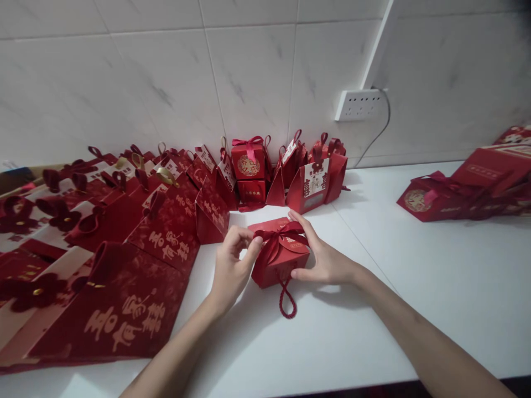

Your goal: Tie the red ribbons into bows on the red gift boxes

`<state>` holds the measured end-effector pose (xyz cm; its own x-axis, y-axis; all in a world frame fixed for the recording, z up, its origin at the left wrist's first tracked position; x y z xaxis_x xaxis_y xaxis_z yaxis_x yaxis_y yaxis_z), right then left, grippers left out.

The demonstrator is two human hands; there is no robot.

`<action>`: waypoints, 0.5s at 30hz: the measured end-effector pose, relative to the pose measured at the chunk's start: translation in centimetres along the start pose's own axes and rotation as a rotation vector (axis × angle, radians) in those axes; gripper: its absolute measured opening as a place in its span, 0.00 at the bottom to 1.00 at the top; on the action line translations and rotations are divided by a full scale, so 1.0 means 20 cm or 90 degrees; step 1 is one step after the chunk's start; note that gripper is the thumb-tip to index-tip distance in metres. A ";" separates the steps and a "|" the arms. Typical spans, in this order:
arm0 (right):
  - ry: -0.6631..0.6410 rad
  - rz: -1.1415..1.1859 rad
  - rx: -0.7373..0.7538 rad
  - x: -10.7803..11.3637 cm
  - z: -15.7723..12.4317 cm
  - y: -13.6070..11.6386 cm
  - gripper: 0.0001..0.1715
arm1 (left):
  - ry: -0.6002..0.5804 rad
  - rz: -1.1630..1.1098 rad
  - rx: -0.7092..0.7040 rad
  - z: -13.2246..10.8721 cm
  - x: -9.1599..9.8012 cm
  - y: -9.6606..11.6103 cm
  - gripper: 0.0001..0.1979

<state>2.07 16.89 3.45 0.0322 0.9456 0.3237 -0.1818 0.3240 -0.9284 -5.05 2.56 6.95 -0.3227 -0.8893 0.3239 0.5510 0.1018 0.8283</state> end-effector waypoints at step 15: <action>0.283 -0.170 0.339 0.02 -0.07 -0.17 0.52 | 0.152 0.309 -0.531 -0.22 -0.04 0.32 0.01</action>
<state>4.13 16.15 6.50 0.5162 0.7956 0.3170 -0.5600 0.5937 -0.5779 2.18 1.86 10.05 0.1939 -0.9100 0.3665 0.9768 0.2139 0.0144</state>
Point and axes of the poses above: each hand's wrist, its own z-axis towards the middle knuckle, its own x-axis out of the back of the hand, y = z × x, the point moved 9 cm from there along z, towards the middle knuckle, and after that the axes turned 9 degrees about z, right-handed, at the moved point
